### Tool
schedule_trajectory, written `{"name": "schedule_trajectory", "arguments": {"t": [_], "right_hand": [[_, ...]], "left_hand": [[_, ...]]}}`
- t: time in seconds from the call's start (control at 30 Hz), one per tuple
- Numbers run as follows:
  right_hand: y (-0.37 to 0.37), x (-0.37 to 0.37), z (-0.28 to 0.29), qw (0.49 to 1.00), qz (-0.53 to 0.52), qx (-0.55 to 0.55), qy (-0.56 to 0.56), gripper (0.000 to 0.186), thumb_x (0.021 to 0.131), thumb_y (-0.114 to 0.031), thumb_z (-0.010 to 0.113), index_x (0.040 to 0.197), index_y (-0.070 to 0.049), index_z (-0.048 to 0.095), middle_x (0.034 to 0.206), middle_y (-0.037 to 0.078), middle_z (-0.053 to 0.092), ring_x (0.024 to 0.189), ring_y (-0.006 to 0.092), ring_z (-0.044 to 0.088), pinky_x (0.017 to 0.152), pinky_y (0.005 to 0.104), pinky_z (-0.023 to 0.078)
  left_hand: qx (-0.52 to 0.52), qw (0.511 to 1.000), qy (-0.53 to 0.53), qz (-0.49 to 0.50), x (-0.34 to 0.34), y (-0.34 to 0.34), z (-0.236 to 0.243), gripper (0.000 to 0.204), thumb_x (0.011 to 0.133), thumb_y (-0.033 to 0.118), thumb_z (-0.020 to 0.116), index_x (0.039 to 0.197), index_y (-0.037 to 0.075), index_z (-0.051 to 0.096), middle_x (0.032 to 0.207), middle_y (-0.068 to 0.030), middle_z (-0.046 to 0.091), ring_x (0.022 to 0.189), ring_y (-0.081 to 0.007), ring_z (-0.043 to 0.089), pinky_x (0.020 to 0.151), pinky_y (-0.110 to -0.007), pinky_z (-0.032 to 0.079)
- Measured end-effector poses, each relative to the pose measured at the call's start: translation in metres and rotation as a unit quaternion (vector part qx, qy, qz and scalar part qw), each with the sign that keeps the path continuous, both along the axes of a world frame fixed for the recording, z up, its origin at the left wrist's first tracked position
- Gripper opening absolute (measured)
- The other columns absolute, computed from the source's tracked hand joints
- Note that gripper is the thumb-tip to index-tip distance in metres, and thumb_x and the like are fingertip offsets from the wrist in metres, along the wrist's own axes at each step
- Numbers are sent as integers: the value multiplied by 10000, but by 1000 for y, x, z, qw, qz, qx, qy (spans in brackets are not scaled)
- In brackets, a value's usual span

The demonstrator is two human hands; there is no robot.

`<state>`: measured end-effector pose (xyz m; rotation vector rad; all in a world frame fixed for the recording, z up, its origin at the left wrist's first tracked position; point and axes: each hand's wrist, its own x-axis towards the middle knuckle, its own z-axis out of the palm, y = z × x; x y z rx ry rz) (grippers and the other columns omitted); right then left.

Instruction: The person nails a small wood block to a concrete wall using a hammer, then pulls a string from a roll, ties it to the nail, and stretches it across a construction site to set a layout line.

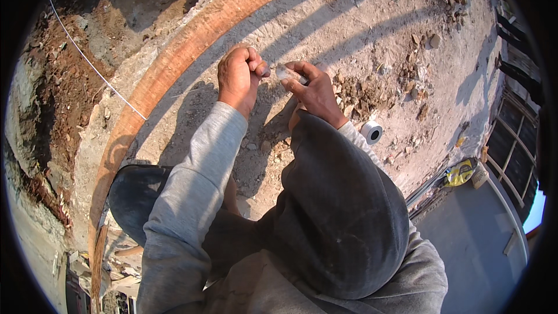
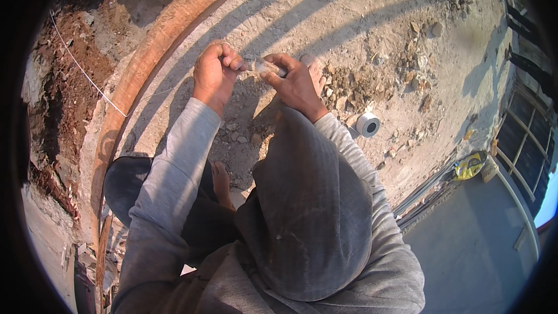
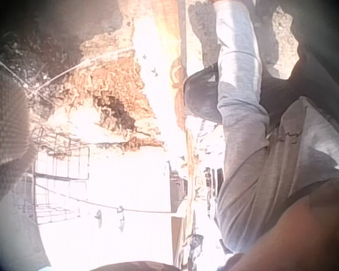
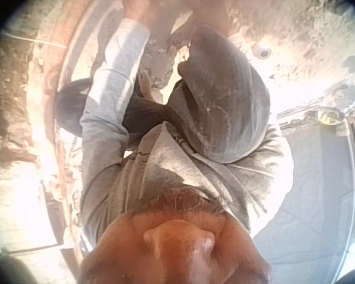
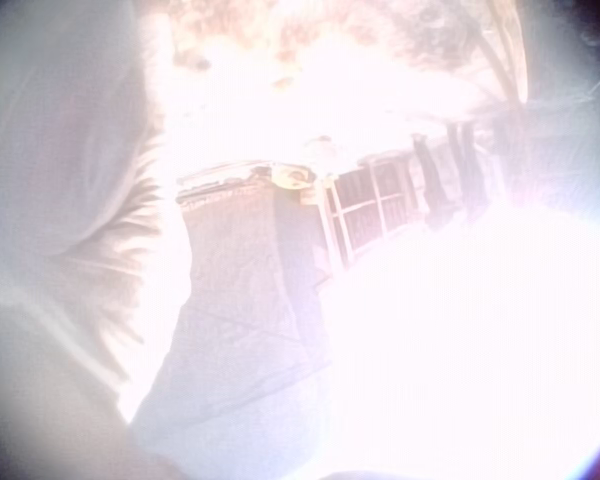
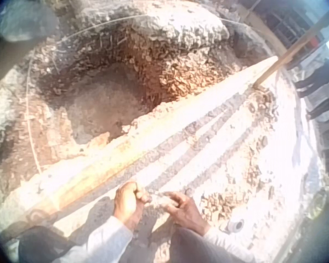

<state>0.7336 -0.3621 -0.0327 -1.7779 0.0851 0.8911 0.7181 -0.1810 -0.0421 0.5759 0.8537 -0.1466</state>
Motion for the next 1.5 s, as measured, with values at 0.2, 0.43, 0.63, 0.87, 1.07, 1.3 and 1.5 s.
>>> {"name": "schedule_trajectory", "arguments": {"t": [0.2,0.43,0.63,0.87,1.07,1.3,1.5], "right_hand": [[-1,0,-3,945,132,-101,-282,277,861,-48,657,1134,-6,637,915,143,625,836,218,626,769,321,501],[-3,-2,-8,994,101,10,-35,228,947,-84,559,1138,16,632,921,127,641,785,185,644,740,308,515],[-4,10,-1,978,-70,79,179,174,952,-140,590,1023,16,620,782,25,627,737,100,637,644,264,535],[1,9,-5,991,-78,30,107,197,955,-196,611,1017,-10,601,795,30,627,664,104,631,591,242,523],[5,1,-11,988,-80,58,123,190,952,-191,630,1001,-16,576,746,35,625,585,95,601,522,235,502],[5,-3,-19,988,-50,58,133,187,951,-196,642,948,-26,563,710,35,626,549,87,590,469,235,489],[9,-3,-27,985,-83,104,110,181,930,-146,658,917,-3,548,710,82,648,524,131,621,446,272,510]], "left_hand": [[-4,1000,-2,4,0,-1,0,89,813,54,415,741,88,453,632,-15,390,605,-169,418,651,-372,430],[-8,1000,0,7,-1,-2,0,82,810,66,432,732,83,453,632,-18,402,607,-173,421,654,-381,436],[-6,1000,9,6,1,-4,3,98,815,75,446,718,85,450,627,-17,393,600,-169,411,641,-369,418],[-2,1000,-1,-9,2,-1,4,110,818,76,448,708,88,443,625,-15,390,592,-165,407,641,-359,409],[8,1000,6,-8,2,-3,4,131,824,71,438,695,92,429,621,-7,371,583,-160,391,636,-353,400],[57,997,41,-15,4,-5,6,153,838,62,427,689,96,418,617,-2,358,572,-146,361,616,-346,378],[71,995,75,-7,5,-13,13,161,806,49,431,651,89,406,609,-21,369,527,-135,327,519,-316,339]]}}
